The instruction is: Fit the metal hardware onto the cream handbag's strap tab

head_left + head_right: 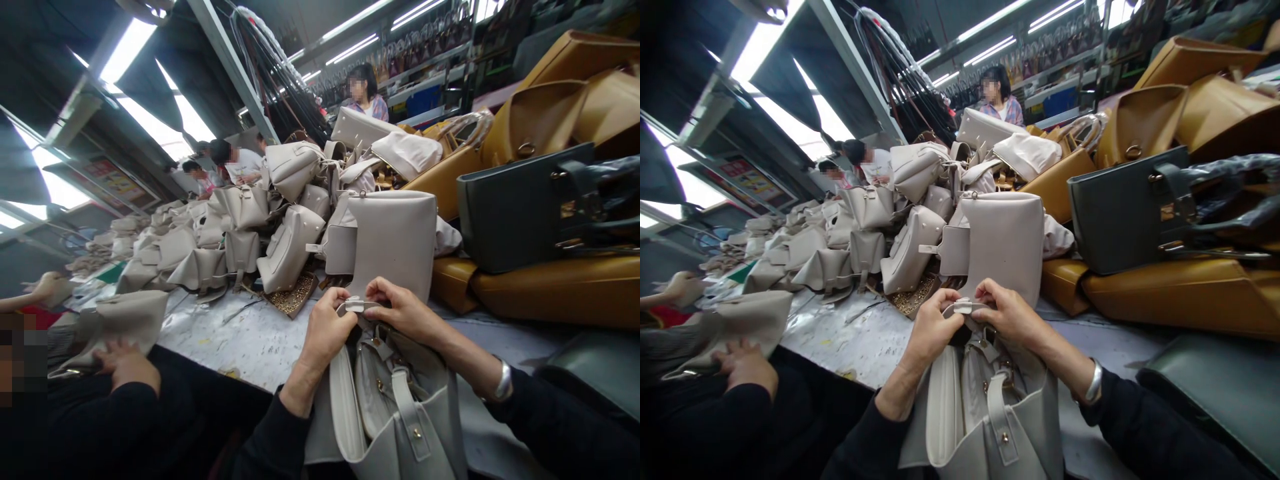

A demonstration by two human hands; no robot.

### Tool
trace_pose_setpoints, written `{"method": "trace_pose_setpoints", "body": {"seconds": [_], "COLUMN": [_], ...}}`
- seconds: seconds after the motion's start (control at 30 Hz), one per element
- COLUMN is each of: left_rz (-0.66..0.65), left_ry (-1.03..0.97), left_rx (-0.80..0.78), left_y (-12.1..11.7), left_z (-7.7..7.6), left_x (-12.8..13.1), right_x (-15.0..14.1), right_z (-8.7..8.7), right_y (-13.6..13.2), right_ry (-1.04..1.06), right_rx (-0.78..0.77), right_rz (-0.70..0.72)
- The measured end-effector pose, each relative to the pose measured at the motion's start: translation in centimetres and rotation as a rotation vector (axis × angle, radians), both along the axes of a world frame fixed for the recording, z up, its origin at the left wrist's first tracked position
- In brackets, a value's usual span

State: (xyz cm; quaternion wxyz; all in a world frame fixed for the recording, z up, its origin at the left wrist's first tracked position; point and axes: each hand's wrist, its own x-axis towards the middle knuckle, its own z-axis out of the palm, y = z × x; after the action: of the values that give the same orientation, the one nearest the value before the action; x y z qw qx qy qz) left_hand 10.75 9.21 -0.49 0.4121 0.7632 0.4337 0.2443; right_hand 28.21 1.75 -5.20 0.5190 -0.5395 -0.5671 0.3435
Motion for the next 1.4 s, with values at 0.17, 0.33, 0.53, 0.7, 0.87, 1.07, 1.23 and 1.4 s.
{"method": "trace_pose_setpoints", "body": {"seconds": [0.17, 0.33, 0.53, 0.7, 0.87, 1.07, 1.23, 1.4], "left_rz": [0.07, 0.094, 0.11, 0.116, 0.087, 0.092, 0.025, 0.018], "left_ry": [-0.098, -0.163, -0.19, -0.161, -0.135, -0.014, 0.031, 0.018], "left_rx": [-0.091, -0.133, -0.154, -0.148, -0.104, 0.184, 0.223, 0.17], "left_y": [0.4, 0.3, 0.0, 0.0, 0.0, -0.7, -1.0, -0.5], "left_z": [-0.3, -0.5, -0.2, 0.4, 0.4, -0.5, -0.1, -0.4], "left_x": [-0.5, -0.4, -0.1, 0.0, -0.2, -1.1, -0.6, -0.4], "right_x": [-0.4, -1.0, -1.5, -1.8, -3.1, -3.5, -3.1, -3.1], "right_z": [2.2, 2.6, 1.8, 1.1, 1.2, 1.5, 1.3, 1.7], "right_y": [-3.0, -4.7, -4.3, -3.1, -2.3, -2.3, -2.3, -1.5], "right_ry": [-0.624, -0.996, -1.044, -0.867, -0.801, -0.73, -0.496, -0.553], "right_rx": [0.334, 0.366, 0.255, 0.205, 0.228, 0.262, 0.294, 0.193], "right_rz": [-0.137, -0.145, -0.147, -0.012, 0.081, 0.072, -0.218, -0.283]}}
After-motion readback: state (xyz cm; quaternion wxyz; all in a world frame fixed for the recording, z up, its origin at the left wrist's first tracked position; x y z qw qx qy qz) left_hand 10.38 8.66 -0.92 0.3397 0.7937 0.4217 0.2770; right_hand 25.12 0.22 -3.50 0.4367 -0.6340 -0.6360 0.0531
